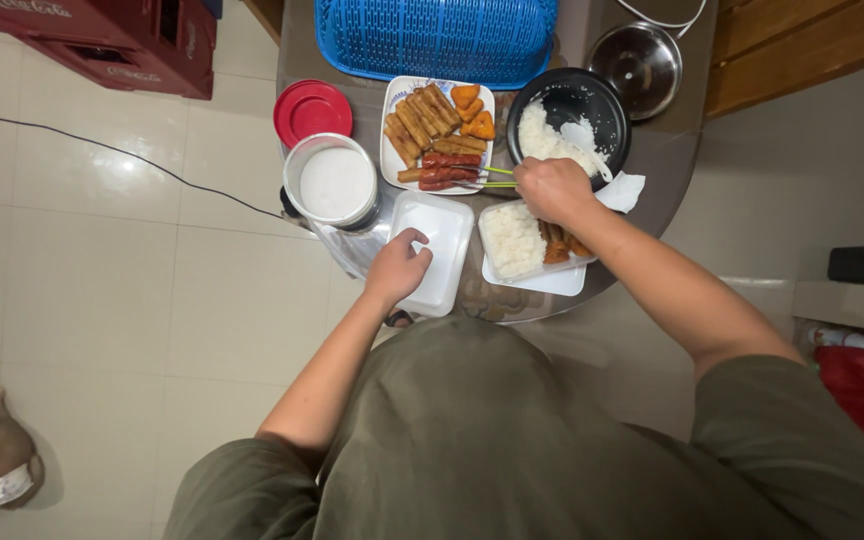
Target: The person prepares food containers by scooping cooked rice from a pot and using tongs to transfer fried spring rolls and sausages into the containers alongside the rice.
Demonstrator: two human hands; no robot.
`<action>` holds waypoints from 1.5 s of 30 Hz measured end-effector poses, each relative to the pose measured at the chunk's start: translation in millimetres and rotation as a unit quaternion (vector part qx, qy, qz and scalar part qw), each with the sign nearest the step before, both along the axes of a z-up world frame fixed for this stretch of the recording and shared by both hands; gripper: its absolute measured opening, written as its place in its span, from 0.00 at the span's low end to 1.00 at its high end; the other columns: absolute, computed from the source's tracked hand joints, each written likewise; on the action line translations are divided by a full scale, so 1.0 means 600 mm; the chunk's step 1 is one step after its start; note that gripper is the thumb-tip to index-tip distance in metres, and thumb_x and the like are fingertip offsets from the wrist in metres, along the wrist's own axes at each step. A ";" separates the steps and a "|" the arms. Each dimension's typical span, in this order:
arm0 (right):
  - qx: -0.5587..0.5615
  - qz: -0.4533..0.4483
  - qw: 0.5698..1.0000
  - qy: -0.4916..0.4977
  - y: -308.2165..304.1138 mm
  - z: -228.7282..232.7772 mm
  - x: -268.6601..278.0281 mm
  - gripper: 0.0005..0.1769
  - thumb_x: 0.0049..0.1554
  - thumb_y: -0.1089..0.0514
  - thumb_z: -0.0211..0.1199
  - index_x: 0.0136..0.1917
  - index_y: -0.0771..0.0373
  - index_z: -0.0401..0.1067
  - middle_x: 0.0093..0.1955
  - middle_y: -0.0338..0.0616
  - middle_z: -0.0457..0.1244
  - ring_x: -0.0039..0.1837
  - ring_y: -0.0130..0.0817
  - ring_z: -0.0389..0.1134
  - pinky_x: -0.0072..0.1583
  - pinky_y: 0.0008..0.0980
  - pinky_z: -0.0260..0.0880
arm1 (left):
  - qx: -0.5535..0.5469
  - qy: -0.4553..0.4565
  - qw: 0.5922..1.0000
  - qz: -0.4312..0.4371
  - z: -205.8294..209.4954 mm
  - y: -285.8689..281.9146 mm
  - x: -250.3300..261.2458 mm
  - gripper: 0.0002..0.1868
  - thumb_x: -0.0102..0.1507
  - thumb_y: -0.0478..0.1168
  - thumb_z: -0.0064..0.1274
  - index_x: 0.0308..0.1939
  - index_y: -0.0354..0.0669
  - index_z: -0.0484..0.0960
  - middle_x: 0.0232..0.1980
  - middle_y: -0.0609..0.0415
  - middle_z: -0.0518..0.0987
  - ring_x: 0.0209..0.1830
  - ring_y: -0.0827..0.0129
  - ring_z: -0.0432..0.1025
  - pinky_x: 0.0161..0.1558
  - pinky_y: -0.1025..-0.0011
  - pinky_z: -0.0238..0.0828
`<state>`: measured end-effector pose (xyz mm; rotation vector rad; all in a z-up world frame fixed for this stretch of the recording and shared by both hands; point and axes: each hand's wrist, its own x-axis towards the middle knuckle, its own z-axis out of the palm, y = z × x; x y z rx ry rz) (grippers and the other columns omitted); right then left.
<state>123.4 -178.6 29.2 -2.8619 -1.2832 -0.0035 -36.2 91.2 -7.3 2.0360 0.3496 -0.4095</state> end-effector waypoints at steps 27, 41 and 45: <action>0.447 -0.401 0.626 0.497 -0.273 0.026 -0.178 0.15 0.58 0.61 0.64 0.57 0.70 0.75 0.40 0.42 0.70 0.30 0.20 0.61 0.32 0.22 0.57 | 0.059 0.001 0.993 -0.103 -0.001 -0.080 0.045 0.17 0.59 0.48 0.52 0.45 0.44 0.84 0.33 0.43 0.83 0.37 0.52 0.79 0.43 0.57 0.74; 0.392 -0.498 0.731 0.254 -0.332 -0.052 -0.344 0.18 0.55 0.56 0.73 0.56 0.67 0.80 0.39 0.37 0.69 0.38 0.19 0.63 0.42 0.23 0.65 | 0.106 0.111 0.981 -0.122 -0.133 -0.220 0.015 0.24 0.63 0.54 0.49 0.35 0.33 0.84 0.40 0.33 0.83 0.44 0.43 0.79 0.50 0.52 0.75; 0.390 -0.502 0.729 0.253 -0.320 -0.062 -0.338 0.18 0.55 0.56 0.72 0.56 0.66 0.79 0.40 0.37 0.70 0.38 0.19 0.65 0.43 0.24 0.67 | 0.142 0.051 0.981 -0.118 -0.188 -0.223 0.016 0.20 0.61 0.51 0.50 0.38 0.34 0.83 0.44 0.34 0.82 0.47 0.42 0.77 0.52 0.50 0.72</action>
